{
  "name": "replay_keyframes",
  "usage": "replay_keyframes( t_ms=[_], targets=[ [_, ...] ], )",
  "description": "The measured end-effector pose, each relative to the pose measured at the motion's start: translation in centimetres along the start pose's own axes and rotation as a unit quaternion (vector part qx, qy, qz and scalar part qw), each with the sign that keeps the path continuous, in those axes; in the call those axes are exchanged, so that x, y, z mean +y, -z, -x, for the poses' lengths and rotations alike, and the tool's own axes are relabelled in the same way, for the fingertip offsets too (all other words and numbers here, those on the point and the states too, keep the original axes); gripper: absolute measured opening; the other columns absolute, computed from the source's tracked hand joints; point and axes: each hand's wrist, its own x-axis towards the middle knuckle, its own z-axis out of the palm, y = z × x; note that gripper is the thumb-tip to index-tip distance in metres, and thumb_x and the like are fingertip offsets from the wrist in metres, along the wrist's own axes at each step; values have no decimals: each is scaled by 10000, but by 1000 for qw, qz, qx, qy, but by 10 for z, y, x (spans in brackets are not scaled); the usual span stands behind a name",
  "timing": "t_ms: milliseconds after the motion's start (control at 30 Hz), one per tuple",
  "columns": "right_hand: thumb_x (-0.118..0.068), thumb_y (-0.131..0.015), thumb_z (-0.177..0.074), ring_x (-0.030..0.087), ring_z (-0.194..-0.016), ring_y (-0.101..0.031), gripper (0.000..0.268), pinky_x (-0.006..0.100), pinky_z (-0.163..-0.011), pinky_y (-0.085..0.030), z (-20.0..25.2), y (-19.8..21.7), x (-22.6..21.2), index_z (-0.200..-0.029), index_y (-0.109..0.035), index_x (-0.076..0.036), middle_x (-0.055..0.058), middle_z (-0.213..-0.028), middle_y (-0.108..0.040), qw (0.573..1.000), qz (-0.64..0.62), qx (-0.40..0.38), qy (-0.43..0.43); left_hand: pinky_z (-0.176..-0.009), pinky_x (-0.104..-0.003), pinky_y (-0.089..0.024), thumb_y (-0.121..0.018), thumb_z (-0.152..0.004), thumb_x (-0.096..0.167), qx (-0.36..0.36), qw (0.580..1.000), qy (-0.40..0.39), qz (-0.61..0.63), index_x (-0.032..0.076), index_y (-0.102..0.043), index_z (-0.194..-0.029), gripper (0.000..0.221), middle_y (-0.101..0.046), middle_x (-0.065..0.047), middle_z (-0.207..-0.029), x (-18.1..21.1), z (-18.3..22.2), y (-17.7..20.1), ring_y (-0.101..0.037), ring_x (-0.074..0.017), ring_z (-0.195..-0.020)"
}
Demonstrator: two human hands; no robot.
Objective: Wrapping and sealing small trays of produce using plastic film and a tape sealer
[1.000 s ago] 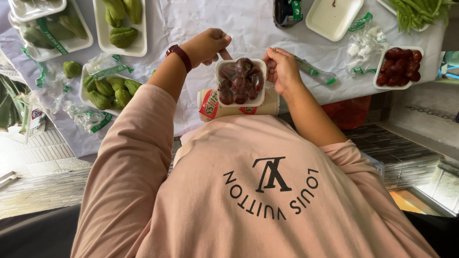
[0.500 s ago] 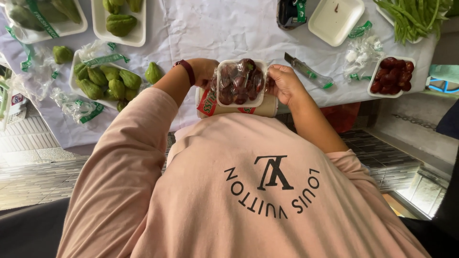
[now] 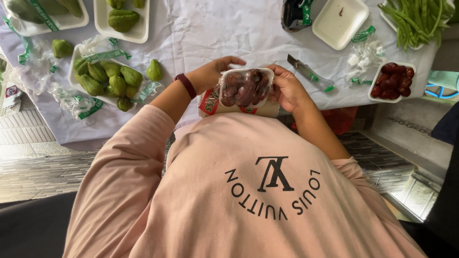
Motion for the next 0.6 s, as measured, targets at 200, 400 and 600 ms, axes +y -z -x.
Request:
replay_keyframes(
  t_ms=[200,400,600],
  targets=[
    [-133,-670,-910,118,-402,-469,94,212,-334,-379,-17,14,13,-868,-738,-183,6,-571,-592,999,44,23,-6,-835,-346,-638,-757,-881,81,0,991,7,133,36,-738,-1163,286,-782,-120,-992,-40,-15,5,-764,-192,-885],
    [-32,-556,-870,63,-408,-417,279,167,-368,-320,-20,18,8,-944,-787,-171,-20,-554,-531,975,207,73,34,-1066,-466,-548,-648,-856,649,69,947,141,280,40,-653,-1354,787,-726,-174,-1250,36,26,-39,-700,-322,-1187],
    [-39,-575,-938,264,-977,-676,249,392,-926,-489,-9,38,13,-1022,-795,-118,129,-929,-739,885,431,63,166,-1149,-517,-439,-600,-860,712,69,971,105,203,6,-391,-1545,1006,-541,-280,-1478,53,31,-57,-530,-411,-1375]
  ],
)
